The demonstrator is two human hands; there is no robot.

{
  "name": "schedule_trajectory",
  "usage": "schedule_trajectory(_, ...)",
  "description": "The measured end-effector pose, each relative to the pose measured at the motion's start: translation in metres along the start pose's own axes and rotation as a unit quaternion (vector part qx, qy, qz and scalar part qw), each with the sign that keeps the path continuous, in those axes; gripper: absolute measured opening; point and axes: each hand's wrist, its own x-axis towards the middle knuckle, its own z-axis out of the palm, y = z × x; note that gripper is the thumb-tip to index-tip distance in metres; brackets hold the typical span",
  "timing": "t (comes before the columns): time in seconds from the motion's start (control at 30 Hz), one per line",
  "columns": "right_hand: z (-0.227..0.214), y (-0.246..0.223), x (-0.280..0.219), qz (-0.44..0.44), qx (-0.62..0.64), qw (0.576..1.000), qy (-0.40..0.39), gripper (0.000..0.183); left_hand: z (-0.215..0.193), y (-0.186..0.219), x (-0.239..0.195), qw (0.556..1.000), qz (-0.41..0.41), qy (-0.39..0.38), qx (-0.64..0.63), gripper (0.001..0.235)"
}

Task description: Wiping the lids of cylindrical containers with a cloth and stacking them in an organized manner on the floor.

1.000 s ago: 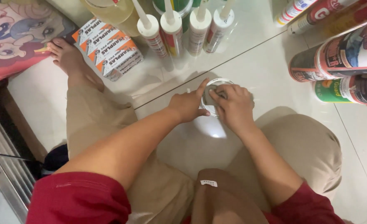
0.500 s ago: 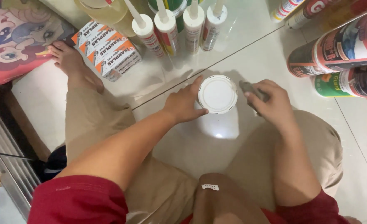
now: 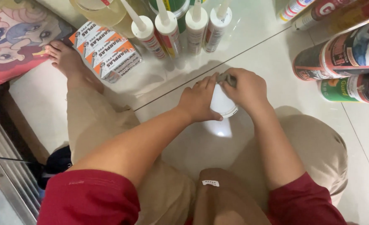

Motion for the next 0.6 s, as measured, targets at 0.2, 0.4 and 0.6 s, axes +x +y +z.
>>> schedule_trajectory(0.2,-0.011,0.019,-0.001,0.13,0.021,0.991,-0.024,0.03,-0.005,0.007,0.001,0.998,-0.017,-0.012,0.061,0.102)
schedule_trajectory(0.4,-0.01,0.02,-0.014,0.132,0.059,0.989,-0.027,0.028,-0.001,0.005,-0.001,0.999,-0.019,0.008,0.042,0.1)
schedule_trajectory(0.6,0.021,0.026,-0.002,0.098,0.106,0.983,0.11,0.026,0.002,0.003,0.002,0.999,-0.011,0.028,0.037,0.104)
